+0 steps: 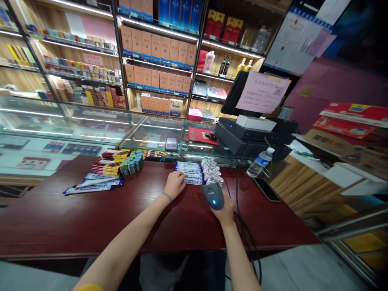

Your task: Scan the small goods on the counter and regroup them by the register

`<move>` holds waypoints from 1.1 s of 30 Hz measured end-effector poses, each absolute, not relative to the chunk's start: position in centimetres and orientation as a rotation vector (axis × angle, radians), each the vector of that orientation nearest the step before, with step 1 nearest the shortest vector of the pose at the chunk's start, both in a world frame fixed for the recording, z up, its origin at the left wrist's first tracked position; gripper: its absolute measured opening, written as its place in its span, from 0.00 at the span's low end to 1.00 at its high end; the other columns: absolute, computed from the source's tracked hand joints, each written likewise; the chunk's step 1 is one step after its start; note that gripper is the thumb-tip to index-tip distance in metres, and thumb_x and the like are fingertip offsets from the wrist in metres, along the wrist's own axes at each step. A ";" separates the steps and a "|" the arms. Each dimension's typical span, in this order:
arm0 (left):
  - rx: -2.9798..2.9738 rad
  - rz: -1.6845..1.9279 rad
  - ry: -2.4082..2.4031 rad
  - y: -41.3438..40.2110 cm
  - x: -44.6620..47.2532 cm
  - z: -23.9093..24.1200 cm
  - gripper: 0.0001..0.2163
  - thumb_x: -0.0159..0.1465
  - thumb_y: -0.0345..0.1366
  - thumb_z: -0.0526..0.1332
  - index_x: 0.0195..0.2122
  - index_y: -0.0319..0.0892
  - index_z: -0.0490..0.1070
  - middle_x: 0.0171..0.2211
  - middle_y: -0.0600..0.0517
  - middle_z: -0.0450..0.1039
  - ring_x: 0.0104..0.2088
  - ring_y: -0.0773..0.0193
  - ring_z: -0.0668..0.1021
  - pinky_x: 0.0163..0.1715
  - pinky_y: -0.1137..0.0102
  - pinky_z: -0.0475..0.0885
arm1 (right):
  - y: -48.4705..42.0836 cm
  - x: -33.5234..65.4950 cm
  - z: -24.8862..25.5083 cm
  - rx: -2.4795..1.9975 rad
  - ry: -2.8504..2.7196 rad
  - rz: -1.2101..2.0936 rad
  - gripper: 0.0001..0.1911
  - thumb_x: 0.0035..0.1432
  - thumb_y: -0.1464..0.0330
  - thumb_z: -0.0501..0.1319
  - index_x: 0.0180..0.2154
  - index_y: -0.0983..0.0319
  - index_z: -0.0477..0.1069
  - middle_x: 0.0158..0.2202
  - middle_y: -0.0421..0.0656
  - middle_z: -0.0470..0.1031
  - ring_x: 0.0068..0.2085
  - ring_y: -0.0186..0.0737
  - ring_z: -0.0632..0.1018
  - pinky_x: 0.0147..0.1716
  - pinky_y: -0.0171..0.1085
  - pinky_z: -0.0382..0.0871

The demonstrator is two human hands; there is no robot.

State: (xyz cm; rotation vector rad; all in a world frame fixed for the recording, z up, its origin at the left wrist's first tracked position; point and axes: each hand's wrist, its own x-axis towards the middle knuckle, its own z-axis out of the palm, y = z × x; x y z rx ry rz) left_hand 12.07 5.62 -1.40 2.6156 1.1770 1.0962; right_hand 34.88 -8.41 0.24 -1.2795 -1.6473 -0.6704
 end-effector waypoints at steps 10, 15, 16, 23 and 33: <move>2.596 1.243 1.441 5.2 -3.8 0.6 0.12 0.65 0.36 0.59 0.49 0.44 0.74 0.42 0.45 0.74 0.45 0.55 0.74 0.47 0.60 0.67 | -5.6 28.9 1.7 -1.105 -1.829 -0.608 0.23 0.54 0.65 0.60 0.51 0.65 0.67 0.33 0.46 0.78 0.30 0.44 0.80 0.29 0.38 0.75; 2.528 1.215 1.675 4.0 -13.8 1.2 0.12 0.66 0.38 0.57 0.48 0.45 0.74 0.43 0.45 0.74 0.46 0.54 0.74 0.49 0.59 0.67 | -4.5 25.4 2.5 -1.015 -1.880 -0.593 0.20 0.56 0.67 0.59 0.50 0.64 0.67 0.34 0.46 0.79 0.30 0.43 0.80 0.29 0.37 0.75; 2.511 1.200 1.724 3.7 -15.8 1.2 0.12 0.66 0.38 0.57 0.49 0.45 0.73 0.44 0.45 0.74 0.47 0.54 0.74 0.49 0.59 0.67 | -4.4 24.8 2.6 -1.002 -1.884 -0.594 0.20 0.56 0.67 0.59 0.51 0.63 0.67 0.34 0.46 0.79 0.30 0.43 0.80 0.29 0.37 0.75; 2.355 1.170 2.032 2.2 -24.5 -0.5 0.16 0.65 0.41 0.57 0.51 0.46 0.73 0.49 0.44 0.74 0.51 0.51 0.73 0.53 0.57 0.67 | -4.4 22.2 2.4 -0.939 -1.885 -0.593 0.18 0.56 0.70 0.57 0.50 0.64 0.66 0.31 0.45 0.78 0.28 0.41 0.80 0.28 0.36 0.74; 2.377 0.966 2.044 2.3 -24.4 -1.3 0.14 0.63 0.33 0.54 0.46 0.46 0.76 0.44 0.45 0.78 0.46 0.52 0.76 0.50 0.57 0.68 | -4.6 23.0 0.8 -0.956 -1.897 -0.586 0.20 0.55 0.69 0.58 0.50 0.63 0.67 0.34 0.46 0.79 0.30 0.43 0.80 0.30 0.38 0.77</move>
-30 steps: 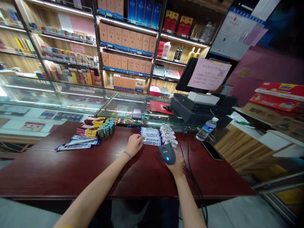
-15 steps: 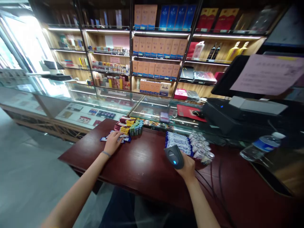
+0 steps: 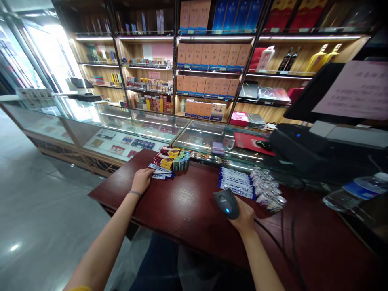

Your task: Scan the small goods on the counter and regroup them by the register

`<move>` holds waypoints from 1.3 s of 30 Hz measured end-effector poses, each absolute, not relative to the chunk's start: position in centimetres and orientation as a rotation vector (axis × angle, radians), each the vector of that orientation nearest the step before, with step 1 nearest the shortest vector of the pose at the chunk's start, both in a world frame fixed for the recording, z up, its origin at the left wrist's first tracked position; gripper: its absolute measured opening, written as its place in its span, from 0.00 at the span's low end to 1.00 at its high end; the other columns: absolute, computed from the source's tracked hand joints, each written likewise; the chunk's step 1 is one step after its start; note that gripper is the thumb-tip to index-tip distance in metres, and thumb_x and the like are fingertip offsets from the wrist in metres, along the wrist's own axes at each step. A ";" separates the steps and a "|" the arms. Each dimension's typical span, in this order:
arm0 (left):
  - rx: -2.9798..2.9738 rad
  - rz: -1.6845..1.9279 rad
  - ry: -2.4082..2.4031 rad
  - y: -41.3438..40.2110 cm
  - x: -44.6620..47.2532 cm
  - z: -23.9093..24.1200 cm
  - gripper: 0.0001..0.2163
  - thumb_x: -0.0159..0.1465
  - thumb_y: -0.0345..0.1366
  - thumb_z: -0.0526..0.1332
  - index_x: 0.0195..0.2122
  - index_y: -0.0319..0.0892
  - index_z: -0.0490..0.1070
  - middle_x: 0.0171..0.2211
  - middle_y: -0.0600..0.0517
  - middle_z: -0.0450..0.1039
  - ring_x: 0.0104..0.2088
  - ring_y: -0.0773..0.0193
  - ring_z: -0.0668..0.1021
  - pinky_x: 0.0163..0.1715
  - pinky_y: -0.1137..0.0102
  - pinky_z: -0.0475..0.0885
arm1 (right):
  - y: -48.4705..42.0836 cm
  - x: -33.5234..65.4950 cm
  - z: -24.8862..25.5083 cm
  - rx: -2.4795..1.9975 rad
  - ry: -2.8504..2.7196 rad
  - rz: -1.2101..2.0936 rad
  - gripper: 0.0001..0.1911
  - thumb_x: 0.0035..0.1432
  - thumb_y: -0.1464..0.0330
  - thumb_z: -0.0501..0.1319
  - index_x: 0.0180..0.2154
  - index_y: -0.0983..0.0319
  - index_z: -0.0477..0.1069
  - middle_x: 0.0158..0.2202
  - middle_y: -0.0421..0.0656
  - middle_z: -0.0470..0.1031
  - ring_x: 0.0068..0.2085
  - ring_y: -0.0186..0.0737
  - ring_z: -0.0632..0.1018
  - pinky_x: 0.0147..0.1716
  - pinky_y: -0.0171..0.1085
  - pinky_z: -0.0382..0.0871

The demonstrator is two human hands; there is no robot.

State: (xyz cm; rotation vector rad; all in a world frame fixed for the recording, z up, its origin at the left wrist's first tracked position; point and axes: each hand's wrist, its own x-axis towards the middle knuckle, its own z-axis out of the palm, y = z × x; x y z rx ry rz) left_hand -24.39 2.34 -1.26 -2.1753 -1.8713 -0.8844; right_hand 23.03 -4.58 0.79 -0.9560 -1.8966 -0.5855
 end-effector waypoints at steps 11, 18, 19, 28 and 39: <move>-2.156 -1.851 -1.876 2.3 -16.4 2.5 0.16 0.65 0.46 0.58 0.48 0.44 0.74 0.45 0.47 0.78 0.46 0.56 0.78 0.47 0.63 0.72 | -4.6 23.1 0.5 -0.977 -1.865 -0.587 0.18 0.56 0.68 0.58 0.49 0.63 0.68 0.33 0.46 0.79 0.29 0.43 0.80 0.29 0.39 0.77; -2.367 -2.674 -1.949 4.1 -6.0 3.1 0.19 0.56 0.49 0.67 0.42 0.40 0.75 0.34 0.50 0.78 0.34 0.62 0.78 0.36 0.68 0.73 | -4.8 23.9 0.6 -1.019 -1.870 -0.563 0.21 0.56 0.66 0.58 0.51 0.65 0.68 0.35 0.47 0.79 0.31 0.43 0.81 0.29 0.38 0.77; -2.361 -2.775 -1.958 4.1 -4.9 2.8 0.20 0.56 0.49 0.67 0.42 0.39 0.74 0.34 0.50 0.77 0.34 0.62 0.77 0.36 0.68 0.73 | -4.8 24.0 0.6 -1.020 -1.872 -0.562 0.21 0.55 0.65 0.58 0.51 0.65 0.68 0.34 0.47 0.79 0.31 0.43 0.81 0.29 0.38 0.77; -2.517 -2.926 -1.998 3.9 -2.9 1.0 0.23 0.66 0.48 0.54 0.59 0.43 0.66 0.41 0.46 0.73 0.33 0.67 0.75 0.32 0.70 0.72 | -4.9 23.7 0.6 -1.051 -1.836 -0.544 0.19 0.55 0.68 0.58 0.49 0.64 0.69 0.34 0.46 0.79 0.31 0.43 0.81 0.30 0.38 0.77; -2.709 -2.657 -2.092 3.9 -4.9 0.9 0.28 0.58 0.48 0.67 0.57 0.41 0.68 0.46 0.44 0.76 0.38 0.62 0.80 0.33 0.71 0.72 | -5.0 23.6 0.8 -1.065 -1.836 -0.558 0.18 0.56 0.67 0.59 0.48 0.64 0.69 0.34 0.47 0.79 0.31 0.42 0.81 0.30 0.37 0.76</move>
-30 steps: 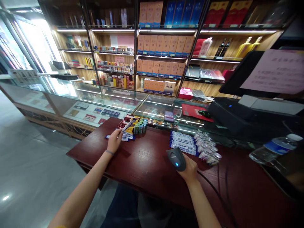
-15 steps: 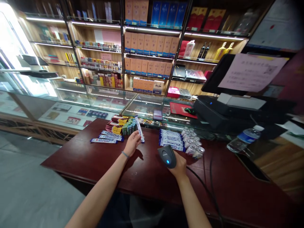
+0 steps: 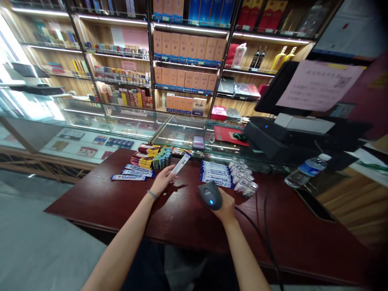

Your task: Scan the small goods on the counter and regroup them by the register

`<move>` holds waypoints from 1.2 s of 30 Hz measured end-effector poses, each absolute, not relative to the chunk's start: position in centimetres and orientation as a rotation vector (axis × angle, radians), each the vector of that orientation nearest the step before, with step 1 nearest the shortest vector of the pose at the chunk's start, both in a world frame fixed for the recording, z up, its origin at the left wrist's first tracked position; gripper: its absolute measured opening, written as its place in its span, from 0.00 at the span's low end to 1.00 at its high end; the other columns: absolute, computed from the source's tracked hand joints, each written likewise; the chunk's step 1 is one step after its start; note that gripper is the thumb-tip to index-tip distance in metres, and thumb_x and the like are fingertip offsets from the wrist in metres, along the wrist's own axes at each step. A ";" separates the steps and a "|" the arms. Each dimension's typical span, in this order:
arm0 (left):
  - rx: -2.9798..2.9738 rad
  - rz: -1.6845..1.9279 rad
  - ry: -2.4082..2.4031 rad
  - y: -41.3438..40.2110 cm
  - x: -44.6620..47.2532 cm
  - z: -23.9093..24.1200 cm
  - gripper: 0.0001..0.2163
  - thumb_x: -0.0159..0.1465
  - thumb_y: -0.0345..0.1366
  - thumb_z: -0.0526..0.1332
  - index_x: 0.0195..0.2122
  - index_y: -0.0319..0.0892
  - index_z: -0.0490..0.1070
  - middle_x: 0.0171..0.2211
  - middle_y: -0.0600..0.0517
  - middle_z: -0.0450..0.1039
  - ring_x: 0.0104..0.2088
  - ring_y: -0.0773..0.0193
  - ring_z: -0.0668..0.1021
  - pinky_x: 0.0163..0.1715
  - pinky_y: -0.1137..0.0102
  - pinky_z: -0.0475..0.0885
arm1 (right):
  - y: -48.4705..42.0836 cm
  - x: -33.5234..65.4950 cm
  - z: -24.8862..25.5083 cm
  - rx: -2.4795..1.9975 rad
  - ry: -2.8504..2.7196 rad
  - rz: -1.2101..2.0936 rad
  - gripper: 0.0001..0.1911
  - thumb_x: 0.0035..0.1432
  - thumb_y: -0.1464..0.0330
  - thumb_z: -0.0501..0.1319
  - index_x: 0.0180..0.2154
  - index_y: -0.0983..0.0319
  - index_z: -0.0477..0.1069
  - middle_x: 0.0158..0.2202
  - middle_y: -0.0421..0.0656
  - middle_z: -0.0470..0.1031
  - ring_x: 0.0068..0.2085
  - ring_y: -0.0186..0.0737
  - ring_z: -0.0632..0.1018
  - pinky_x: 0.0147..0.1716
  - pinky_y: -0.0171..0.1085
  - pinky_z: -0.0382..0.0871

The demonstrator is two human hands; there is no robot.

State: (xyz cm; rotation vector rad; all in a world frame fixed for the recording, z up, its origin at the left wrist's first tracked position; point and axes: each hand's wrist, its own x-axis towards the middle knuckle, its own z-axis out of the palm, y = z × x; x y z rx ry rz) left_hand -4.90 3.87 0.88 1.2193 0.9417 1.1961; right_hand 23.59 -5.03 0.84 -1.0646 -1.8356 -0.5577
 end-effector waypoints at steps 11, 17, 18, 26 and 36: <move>1.254 1.228 1.158 4.9 -6.1 0.0 0.24 0.51 0.52 0.69 0.42 0.39 0.77 0.35 0.48 0.80 0.34 0.60 0.81 0.31 0.70 0.74 | -5.2 23.4 1.1 -1.118 -1.890 -0.460 0.22 0.56 0.64 0.59 0.51 0.66 0.66 0.34 0.47 0.80 0.29 0.43 0.80 0.28 0.38 0.74; 1.298 1.230 1.190 4.8 -6.0 0.2 0.21 0.53 0.50 0.68 0.41 0.38 0.78 0.31 0.49 0.79 0.33 0.61 0.80 0.30 0.70 0.74 | -5.5 23.2 1.6 -1.097 -2.006 -0.356 0.15 0.57 0.63 0.60 0.45 0.63 0.69 0.33 0.45 0.79 0.30 0.42 0.81 0.29 0.37 0.74; 1.303 1.227 1.195 4.8 -6.0 0.2 0.21 0.53 0.50 0.68 0.40 0.38 0.78 0.31 0.49 0.79 0.33 0.61 0.79 0.31 0.70 0.74 | -5.5 23.2 1.6 -1.107 -2.017 -0.339 0.15 0.56 0.63 0.60 0.44 0.63 0.69 0.33 0.45 0.79 0.30 0.43 0.81 0.28 0.37 0.74; 1.182 1.177 1.047 4.2 -5.5 0.5 0.23 0.56 0.50 0.66 0.46 0.40 0.67 0.42 0.46 0.77 0.32 0.63 0.80 0.28 0.72 0.74 | -5.4 23.8 1.1 -1.115 -1.931 -0.409 0.22 0.55 0.65 0.59 0.51 0.65 0.66 0.35 0.47 0.80 0.29 0.43 0.81 0.29 0.38 0.75; 1.607 1.164 1.155 4.5 -3.6 -1.3 0.24 0.68 0.50 0.50 0.60 0.43 0.66 0.44 0.47 0.75 0.35 0.64 0.77 0.35 0.68 0.74 | -5.6 29.4 0.8 -1.225 -1.754 -0.616 0.26 0.54 0.61 0.62 0.53 0.66 0.66 0.35 0.49 0.80 0.31 0.46 0.81 0.30 0.41 0.77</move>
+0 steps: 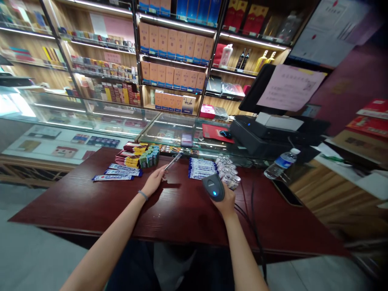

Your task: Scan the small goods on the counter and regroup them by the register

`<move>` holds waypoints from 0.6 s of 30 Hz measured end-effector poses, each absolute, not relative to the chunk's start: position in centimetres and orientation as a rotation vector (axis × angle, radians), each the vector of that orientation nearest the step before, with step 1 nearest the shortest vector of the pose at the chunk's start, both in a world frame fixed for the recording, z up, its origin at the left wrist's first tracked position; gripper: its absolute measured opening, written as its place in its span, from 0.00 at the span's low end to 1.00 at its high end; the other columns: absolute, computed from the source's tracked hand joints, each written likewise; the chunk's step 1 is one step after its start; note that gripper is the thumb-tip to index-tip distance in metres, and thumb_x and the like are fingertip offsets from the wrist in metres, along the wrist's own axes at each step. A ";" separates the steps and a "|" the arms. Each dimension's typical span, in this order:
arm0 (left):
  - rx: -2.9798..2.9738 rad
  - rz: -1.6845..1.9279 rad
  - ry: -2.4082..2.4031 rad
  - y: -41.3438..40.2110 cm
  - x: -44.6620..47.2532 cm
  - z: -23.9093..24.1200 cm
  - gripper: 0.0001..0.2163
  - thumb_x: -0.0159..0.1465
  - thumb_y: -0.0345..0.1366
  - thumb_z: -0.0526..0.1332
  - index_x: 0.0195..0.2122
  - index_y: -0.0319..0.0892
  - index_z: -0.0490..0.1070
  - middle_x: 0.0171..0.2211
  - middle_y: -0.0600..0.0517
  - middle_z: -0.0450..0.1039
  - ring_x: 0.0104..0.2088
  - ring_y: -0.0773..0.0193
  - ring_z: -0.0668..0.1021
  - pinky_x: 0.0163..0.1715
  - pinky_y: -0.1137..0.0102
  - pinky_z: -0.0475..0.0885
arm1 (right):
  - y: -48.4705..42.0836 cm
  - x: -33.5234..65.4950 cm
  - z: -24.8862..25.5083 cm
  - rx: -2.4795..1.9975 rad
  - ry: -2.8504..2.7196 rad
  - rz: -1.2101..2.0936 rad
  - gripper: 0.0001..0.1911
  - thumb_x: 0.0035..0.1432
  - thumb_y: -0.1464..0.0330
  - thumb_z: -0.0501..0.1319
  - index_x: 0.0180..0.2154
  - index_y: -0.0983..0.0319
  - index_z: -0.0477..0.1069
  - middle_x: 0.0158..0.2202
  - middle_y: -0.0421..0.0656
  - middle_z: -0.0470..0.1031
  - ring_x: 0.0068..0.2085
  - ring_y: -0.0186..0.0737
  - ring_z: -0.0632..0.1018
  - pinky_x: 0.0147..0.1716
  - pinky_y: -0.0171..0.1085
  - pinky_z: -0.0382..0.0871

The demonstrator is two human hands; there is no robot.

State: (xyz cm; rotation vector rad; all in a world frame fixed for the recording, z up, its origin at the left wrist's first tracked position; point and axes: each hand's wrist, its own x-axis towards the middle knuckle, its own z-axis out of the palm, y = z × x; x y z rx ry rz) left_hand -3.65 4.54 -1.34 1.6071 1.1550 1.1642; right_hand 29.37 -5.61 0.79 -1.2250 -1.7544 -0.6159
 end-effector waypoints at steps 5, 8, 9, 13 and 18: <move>2.128 1.169 1.073 4.0 -1.4 -0.3 0.19 0.68 0.41 0.55 0.59 0.46 0.68 0.49 0.47 0.73 0.50 0.59 0.74 0.54 0.61 0.69 | -7.1 33.1 0.9 -1.316 -1.731 -0.673 0.26 0.54 0.61 0.62 0.53 0.66 0.67 0.33 0.47 0.80 0.29 0.46 0.81 0.29 0.39 0.77; 2.328 1.092 0.978 3.9 1.1 0.4 0.18 0.67 0.36 0.56 0.59 0.47 0.68 0.49 0.47 0.73 0.49 0.59 0.75 0.51 0.63 0.71 | -7.7 34.6 1.2 -1.330 -1.698 -0.701 0.24 0.55 0.62 0.62 0.52 0.65 0.67 0.34 0.47 0.80 0.30 0.45 0.82 0.29 0.38 0.77; 2.386 1.062 0.951 4.0 2.0 0.5 0.18 0.67 0.35 0.57 0.58 0.47 0.68 0.49 0.47 0.73 0.49 0.59 0.75 0.51 0.63 0.71 | -7.9 35.0 1.3 -1.330 -1.696 -0.706 0.24 0.55 0.62 0.62 0.52 0.65 0.67 0.35 0.47 0.80 0.30 0.44 0.82 0.30 0.38 0.77; 2.544 0.958 0.918 4.5 5.8 0.4 0.14 0.65 0.30 0.58 0.51 0.45 0.71 0.47 0.48 0.75 0.48 0.59 0.76 0.51 0.63 0.71 | -8.2 36.0 1.2 -1.327 -1.686 -0.719 0.25 0.55 0.63 0.61 0.53 0.66 0.67 0.35 0.48 0.80 0.30 0.45 0.82 0.29 0.38 0.77; 2.684 0.909 0.966 4.8 9.0 -0.1 0.10 0.64 0.30 0.58 0.46 0.44 0.72 0.42 0.47 0.75 0.46 0.56 0.74 0.50 0.60 0.68 | -8.3 36.8 0.1 -1.359 -1.665 -0.720 0.27 0.55 0.62 0.62 0.55 0.65 0.66 0.38 0.49 0.80 0.31 0.45 0.82 0.31 0.38 0.77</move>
